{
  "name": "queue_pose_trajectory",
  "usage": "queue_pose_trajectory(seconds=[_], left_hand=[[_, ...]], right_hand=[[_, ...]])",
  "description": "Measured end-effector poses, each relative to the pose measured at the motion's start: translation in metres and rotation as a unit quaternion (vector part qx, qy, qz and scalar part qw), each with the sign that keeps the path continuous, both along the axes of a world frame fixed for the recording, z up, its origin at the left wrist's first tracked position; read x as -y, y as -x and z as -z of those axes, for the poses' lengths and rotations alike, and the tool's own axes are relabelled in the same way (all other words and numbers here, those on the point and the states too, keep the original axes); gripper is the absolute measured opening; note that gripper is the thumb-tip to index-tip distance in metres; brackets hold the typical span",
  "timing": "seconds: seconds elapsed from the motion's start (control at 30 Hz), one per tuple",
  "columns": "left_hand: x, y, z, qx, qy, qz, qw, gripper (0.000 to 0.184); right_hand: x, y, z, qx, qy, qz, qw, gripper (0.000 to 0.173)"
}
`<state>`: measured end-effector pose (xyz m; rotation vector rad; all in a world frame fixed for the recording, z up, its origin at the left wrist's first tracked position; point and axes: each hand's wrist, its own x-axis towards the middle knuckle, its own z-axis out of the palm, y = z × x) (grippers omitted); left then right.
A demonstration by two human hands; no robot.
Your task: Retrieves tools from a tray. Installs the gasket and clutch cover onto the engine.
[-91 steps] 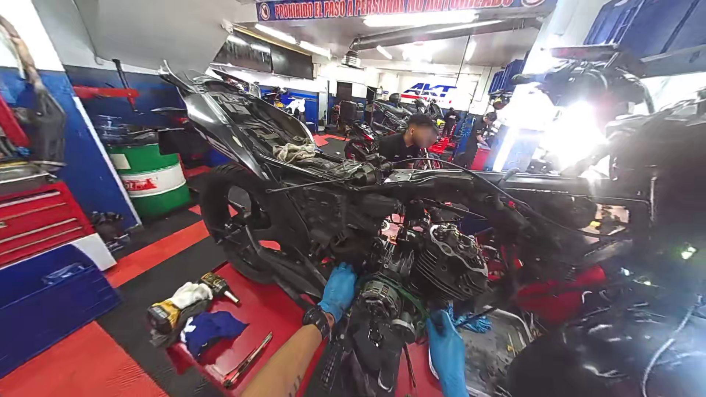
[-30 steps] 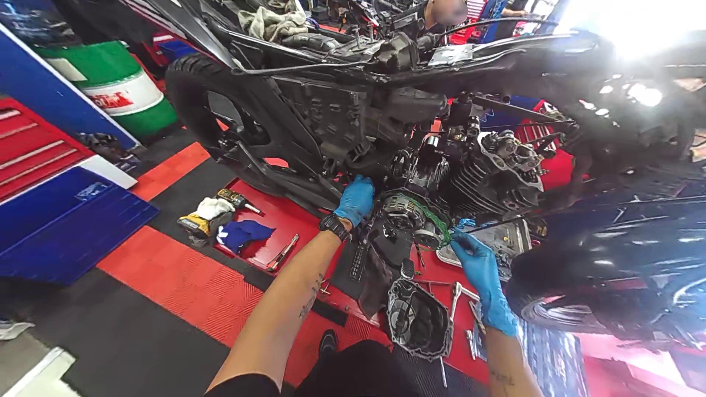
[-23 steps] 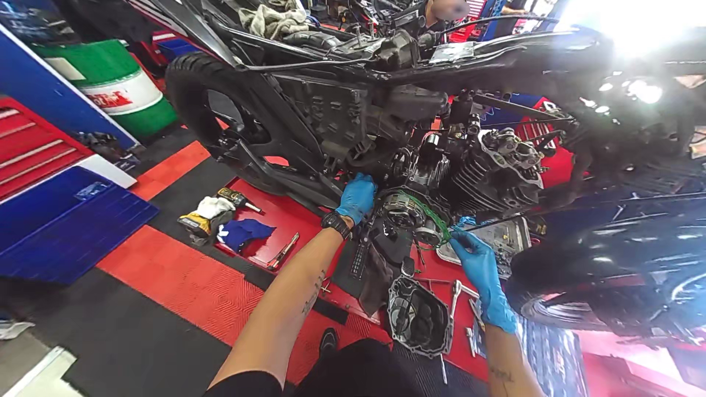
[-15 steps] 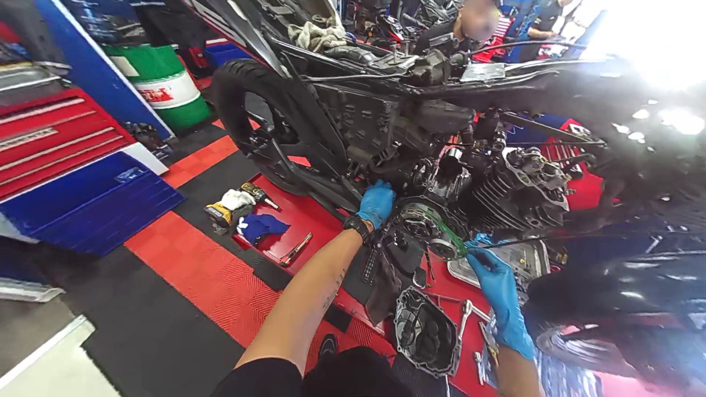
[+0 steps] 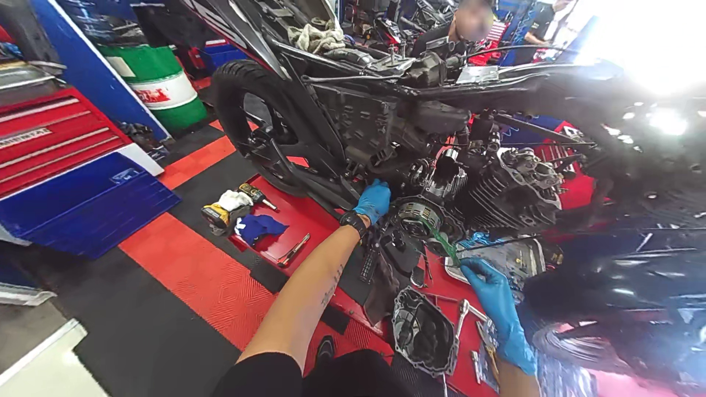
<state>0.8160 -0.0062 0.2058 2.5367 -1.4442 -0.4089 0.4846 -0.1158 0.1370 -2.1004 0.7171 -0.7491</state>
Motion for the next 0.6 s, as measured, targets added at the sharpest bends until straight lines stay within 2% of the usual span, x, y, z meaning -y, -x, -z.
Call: queue_pose_trajectory(seconds=[0.07, 0.17, 0.4, 0.6], left_hand=[[-0.001, -0.001, -0.001, -0.009, 0.002, 0.007, 1.000, 0.030], [0.003, -0.006, 0.022, 0.013, 0.039, 0.018, 0.999, 0.023], [0.001, -0.008, 0.023, 0.013, 0.070, 0.025, 0.997, 0.023], [0.000, -0.009, 0.026, 0.030, 0.059, 0.050, 0.997, 0.021]], right_hand=[[-0.001, 0.001, 0.001, -0.001, -0.007, 0.003, 1.000, 0.018], [-0.003, 0.005, 0.002, -0.002, -0.022, 0.012, 1.000, 0.017], [-0.001, 0.001, 0.000, -0.003, -0.022, 0.016, 1.000, 0.017], [0.006, -0.008, -0.022, -0.018, 0.067, 0.015, 0.997, 0.021]])
